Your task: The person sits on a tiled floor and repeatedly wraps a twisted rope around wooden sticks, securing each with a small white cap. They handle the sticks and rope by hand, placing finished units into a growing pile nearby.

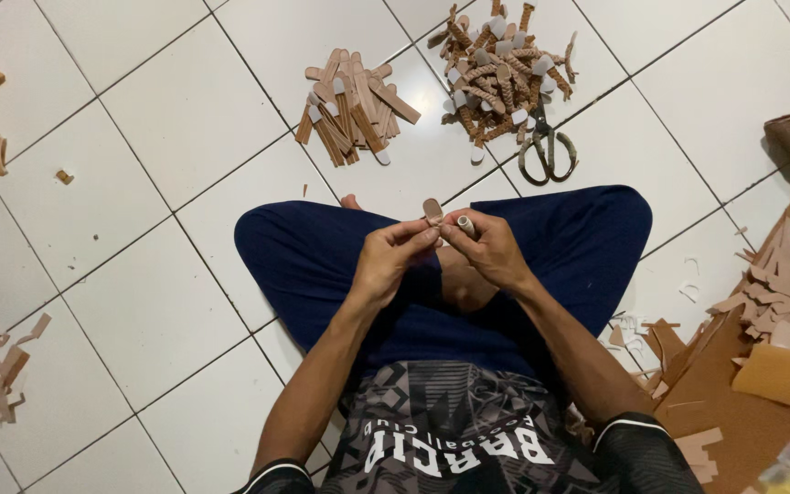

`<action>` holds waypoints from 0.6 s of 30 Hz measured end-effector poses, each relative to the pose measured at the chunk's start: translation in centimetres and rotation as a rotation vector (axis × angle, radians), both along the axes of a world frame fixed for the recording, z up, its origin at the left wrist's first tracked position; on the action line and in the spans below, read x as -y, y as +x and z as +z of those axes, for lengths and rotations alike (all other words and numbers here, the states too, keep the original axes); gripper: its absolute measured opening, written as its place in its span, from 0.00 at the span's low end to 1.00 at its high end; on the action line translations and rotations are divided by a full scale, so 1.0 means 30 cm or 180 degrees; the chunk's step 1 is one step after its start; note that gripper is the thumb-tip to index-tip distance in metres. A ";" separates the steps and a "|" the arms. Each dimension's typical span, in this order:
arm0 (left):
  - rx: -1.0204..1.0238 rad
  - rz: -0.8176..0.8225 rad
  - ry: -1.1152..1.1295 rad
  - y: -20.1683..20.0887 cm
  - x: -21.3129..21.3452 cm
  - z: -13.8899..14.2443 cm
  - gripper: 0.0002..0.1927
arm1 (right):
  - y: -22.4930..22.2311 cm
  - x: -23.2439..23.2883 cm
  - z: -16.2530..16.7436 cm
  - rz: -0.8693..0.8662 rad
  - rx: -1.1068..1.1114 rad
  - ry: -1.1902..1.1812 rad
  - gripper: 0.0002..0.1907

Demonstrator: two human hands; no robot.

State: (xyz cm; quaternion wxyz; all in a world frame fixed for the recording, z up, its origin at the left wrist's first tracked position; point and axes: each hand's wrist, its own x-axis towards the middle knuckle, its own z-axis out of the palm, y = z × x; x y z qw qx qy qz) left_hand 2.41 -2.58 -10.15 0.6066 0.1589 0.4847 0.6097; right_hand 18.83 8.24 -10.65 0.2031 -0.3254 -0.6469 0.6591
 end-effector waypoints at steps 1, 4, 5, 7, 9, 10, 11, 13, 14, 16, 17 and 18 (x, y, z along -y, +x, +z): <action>-0.0347 -0.0053 0.0066 -0.004 0.003 0.011 0.17 | 0.005 -0.006 0.000 0.0031 0.0100 -0.0113 0.11; -0.1418 -0.0123 0.0139 -0.010 0.003 0.052 0.15 | 0.006 -0.013 0.004 0.0137 0.0227 -0.0227 0.11; -0.1778 -0.0131 0.0140 -0.009 0.002 0.066 0.14 | 0.005 -0.013 0.007 0.0175 0.0243 -0.0227 0.11; -0.2340 -0.0080 -0.0005 -0.004 -0.004 0.088 0.13 | -0.002 -0.008 0.018 0.0119 0.0175 -0.0310 0.11; -0.2605 -0.0021 -0.0092 -0.002 -0.008 0.103 0.13 | -0.006 -0.006 0.036 0.0077 0.0197 -0.0203 0.10; -0.2601 -0.0018 -0.0089 -0.006 -0.009 0.108 0.13 | -0.006 -0.005 0.047 0.0031 0.0242 -0.0053 0.10; -0.2595 -0.0009 -0.0089 -0.010 -0.011 0.112 0.12 | -0.005 -0.008 0.058 -0.0009 0.0289 0.0096 0.11; -0.2668 -0.0022 -0.0150 -0.021 -0.012 0.115 0.12 | -0.001 -0.021 0.080 0.0018 0.0270 0.0441 0.11; -0.2706 -0.0040 -0.0181 -0.026 -0.010 0.116 0.12 | 0.000 -0.028 0.088 0.0021 0.0260 0.0608 0.12; -0.2721 -0.0008 0.0056 -0.032 -0.006 0.116 0.11 | -0.004 -0.043 0.097 0.0183 0.0161 0.1175 0.11; -0.2728 -0.0003 0.0175 -0.030 -0.002 0.116 0.11 | -0.005 -0.047 0.097 0.0257 0.0112 0.1455 0.11; -0.2839 0.0013 0.0195 -0.026 -0.001 0.115 0.11 | -0.007 -0.052 0.095 0.0306 0.0143 0.1652 0.11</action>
